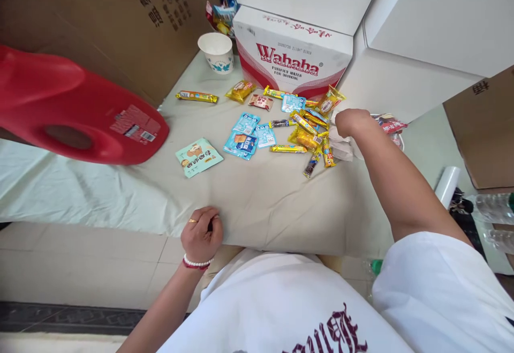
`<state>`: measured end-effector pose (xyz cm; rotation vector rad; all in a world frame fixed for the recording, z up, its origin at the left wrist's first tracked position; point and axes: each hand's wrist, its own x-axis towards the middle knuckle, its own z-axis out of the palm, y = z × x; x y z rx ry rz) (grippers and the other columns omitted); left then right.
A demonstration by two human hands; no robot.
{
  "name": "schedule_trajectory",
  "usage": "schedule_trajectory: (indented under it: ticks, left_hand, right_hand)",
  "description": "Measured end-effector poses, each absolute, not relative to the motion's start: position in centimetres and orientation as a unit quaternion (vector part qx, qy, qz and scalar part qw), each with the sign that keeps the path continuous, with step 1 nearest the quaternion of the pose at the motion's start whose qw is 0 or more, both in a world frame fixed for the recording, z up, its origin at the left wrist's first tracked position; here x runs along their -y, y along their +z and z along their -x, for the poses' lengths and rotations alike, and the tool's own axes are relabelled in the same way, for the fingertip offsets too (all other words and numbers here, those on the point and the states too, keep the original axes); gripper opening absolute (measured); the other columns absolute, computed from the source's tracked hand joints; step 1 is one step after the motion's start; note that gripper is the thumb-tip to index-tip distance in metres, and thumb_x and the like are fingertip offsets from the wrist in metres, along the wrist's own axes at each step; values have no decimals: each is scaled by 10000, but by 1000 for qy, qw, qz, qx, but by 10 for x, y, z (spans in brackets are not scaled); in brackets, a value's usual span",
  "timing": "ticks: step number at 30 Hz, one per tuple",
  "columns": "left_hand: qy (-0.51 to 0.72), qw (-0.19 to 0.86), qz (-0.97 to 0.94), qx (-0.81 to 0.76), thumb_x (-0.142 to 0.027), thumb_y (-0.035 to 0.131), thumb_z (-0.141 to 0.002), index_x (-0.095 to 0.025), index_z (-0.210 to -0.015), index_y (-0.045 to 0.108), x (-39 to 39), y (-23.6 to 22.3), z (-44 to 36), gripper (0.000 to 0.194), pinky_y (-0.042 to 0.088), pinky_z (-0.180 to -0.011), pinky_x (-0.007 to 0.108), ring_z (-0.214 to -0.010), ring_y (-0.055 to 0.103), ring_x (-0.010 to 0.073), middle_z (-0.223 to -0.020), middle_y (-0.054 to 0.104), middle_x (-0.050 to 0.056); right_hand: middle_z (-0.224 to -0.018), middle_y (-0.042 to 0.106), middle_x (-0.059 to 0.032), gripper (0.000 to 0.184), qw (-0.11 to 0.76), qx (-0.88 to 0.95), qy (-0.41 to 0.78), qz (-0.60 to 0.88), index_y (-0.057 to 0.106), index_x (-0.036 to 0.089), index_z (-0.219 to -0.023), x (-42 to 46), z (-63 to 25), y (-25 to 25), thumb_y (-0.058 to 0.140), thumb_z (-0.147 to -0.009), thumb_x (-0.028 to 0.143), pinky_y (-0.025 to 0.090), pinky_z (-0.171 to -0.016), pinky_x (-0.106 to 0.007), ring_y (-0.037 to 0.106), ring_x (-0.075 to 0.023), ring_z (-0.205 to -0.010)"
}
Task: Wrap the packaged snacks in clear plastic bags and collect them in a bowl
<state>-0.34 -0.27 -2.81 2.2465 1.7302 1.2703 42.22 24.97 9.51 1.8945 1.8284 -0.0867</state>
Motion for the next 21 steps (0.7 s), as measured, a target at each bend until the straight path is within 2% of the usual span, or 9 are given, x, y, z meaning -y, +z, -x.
schedule_trajectory:
  ticks: [2, 4, 6, 9, 11, 14, 17, 21]
  left_hand:
    - [413, 12, -720, -557, -36, 558, -847, -168, -896, 681, 3, -30, 3, 187, 574, -761, 302, -802, 685, 189, -903, 708, 88]
    - [417, 5, -719, -555, -37, 560, -843, -167, -898, 686, 4, -33, 3, 189, 577, -763, 303, -804, 688, 189, -907, 712, 91]
    - [419, 1, -719, -554, -42, 560, -841, -168, -899, 690, 4, -34, 4, 191, 580, -768, 307, -811, 694, 191, -910, 717, 93]
    - [411, 9, -721, -557, -62, 558, -841, -176, -891, 697, 5, -35, 4, 187, 583, -780, 310, -824, 703, 190, -915, 724, 90]
    - [404, 24, -720, -564, -80, 557, -843, -180, -879, 701, 5, -33, 5, 179, 583, -778, 312, -819, 703, 187, -912, 725, 88]
    - [404, 56, -715, -568, -99, 557, -855, -178, -868, 699, 4, -29, 7, 162, 572, -747, 307, -797, 688, 178, -897, 716, 84]
    - [415, 125, -700, -568, -121, 559, -869, -177, -903, 698, 4, -21, 8, 154, 554, -711, 297, -811, 674, 170, -909, 705, 75]
    - [448, 232, -645, -573, -187, 591, -878, -190, -977, 703, 5, -2, -5, 149, 547, -690, 295, -842, 644, 167, -1015, 676, 73]
  right_hand:
    - [-1060, 750, -216, 215, 293, -652, -33, -698, 781, 114, -1022, -237, -419, 90, 726, -815, 123, 504, -859, -436, 696, -336, -1034]
    - [-1198, 724, -211, 316, 311, -649, -16, -694, 743, 161, -1180, -223, -416, 86, 649, -878, 148, 524, -880, -452, 682, -356, -1112]
    - [-1251, 701, -223, 367, 296, -655, 9, -696, 704, 162, -1262, -211, -417, 83, 553, -928, 146, 528, -887, -456, 667, -365, -1157]
    - [-1189, 721, -230, 348, 234, -658, 32, -715, 727, 155, -1210, -199, -428, 86, 546, -914, 158, 525, -842, -432, 682, -366, -1104]
    - [-1106, 750, -189, 279, 151, -667, 16, -730, 757, 175, -1112, -194, -439, 89, 609, -880, 215, 515, -810, -407, 692, -342, -1029]
    - [-916, 761, -99, 173, -32, -669, -64, -740, 764, 191, -939, -184, -454, 90, 655, -846, 287, 494, -751, -357, 674, -260, -858]
    - [-765, 700, -53, 149, -209, -607, -159, -750, 733, 185, -859, -170, -459, 87, 663, -819, 310, 458, -638, -315, 592, -192, -704]
    - [-668, 576, 5, 199, -436, -463, -318, -703, 691, 181, -858, -136, -441, 85, 739, -732, 328, 338, -492, -247, 424, -104, -541]
